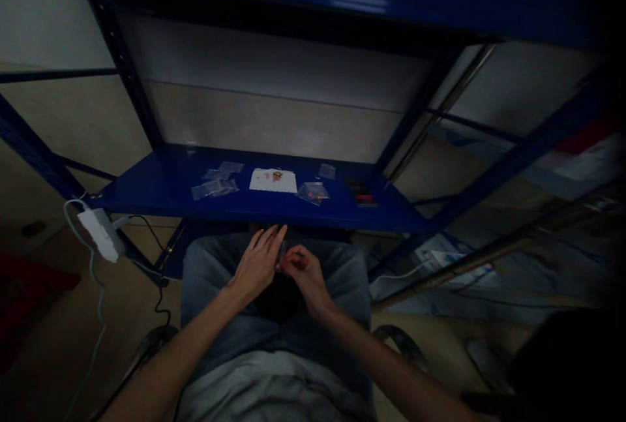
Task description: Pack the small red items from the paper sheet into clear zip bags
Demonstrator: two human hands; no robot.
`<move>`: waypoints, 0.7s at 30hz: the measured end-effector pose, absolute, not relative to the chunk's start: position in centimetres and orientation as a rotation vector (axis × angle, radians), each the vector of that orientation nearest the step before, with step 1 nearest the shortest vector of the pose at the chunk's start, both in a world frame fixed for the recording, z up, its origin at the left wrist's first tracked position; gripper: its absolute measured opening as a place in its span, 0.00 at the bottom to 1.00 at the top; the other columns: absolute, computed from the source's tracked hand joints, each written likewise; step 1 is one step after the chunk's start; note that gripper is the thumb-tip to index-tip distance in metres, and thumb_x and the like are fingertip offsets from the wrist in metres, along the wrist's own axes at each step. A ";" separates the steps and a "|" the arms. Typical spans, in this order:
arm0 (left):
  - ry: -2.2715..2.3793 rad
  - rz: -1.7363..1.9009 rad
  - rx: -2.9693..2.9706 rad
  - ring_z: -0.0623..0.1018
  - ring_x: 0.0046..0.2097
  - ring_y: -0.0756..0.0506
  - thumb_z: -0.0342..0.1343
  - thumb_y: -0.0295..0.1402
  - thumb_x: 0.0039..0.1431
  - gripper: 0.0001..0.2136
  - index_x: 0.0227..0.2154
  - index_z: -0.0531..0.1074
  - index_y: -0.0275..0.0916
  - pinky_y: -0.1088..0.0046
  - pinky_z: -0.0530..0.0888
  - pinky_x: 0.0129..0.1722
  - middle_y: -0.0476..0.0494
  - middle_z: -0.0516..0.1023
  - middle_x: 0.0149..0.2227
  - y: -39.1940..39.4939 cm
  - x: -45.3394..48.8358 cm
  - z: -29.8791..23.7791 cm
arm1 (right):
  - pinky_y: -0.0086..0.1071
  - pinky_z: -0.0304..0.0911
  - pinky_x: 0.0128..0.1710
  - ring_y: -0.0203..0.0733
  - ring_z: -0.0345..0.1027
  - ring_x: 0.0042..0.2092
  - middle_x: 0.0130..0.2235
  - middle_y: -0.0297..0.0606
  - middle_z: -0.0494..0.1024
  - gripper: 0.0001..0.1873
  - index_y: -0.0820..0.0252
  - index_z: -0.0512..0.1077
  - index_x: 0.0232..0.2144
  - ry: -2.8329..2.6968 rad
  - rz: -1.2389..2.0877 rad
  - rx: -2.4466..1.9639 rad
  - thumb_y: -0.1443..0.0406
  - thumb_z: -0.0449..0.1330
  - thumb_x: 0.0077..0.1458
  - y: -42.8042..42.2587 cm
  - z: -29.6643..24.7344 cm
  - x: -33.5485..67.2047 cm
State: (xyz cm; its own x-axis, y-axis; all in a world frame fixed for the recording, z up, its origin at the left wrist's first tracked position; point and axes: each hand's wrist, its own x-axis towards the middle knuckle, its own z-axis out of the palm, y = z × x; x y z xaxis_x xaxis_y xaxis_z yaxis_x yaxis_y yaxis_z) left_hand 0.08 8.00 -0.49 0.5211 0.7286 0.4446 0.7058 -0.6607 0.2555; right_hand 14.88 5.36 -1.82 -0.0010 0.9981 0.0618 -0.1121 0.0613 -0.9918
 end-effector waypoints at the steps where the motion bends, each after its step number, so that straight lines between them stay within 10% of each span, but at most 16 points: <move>1: 1.258 0.782 2.667 0.63 0.61 0.38 0.47 0.20 0.54 0.37 0.66 0.41 0.35 0.55 0.59 0.59 0.33 0.67 0.58 7.9 0.4 -0.9 | 0.28 0.60 0.27 0.36 0.65 0.27 0.25 0.31 0.71 0.11 0.58 0.67 0.31 -1.217 1.174 -1.084 0.60 0.64 0.48 5.0 -2.1 15.2; 10: 1.170 0.649 2.559 0.68 0.49 0.41 0.46 0.19 0.52 0.19 0.48 0.63 0.39 0.59 0.66 0.51 0.41 0.70 0.45 8.9 0.4 -1.8 | 0.45 0.59 0.53 0.47 0.62 0.53 0.47 0.42 0.73 0.18 0.56 0.75 0.42 -2.229 0.312 -0.927 0.75 0.54 0.53 5.9 -1.3 17.8; 21: 0.915 0.235 2.852 0.69 0.50 0.39 0.49 0.21 0.54 0.16 0.46 0.67 0.34 0.63 0.63 0.54 0.37 0.73 0.45 6.3 1.2 -2.6 | 0.43 0.56 0.59 0.48 0.66 0.53 0.49 0.50 0.76 0.17 0.68 0.72 0.49 -2.697 0.262 -1.050 0.70 0.53 0.59 3.6 -5.6 16.3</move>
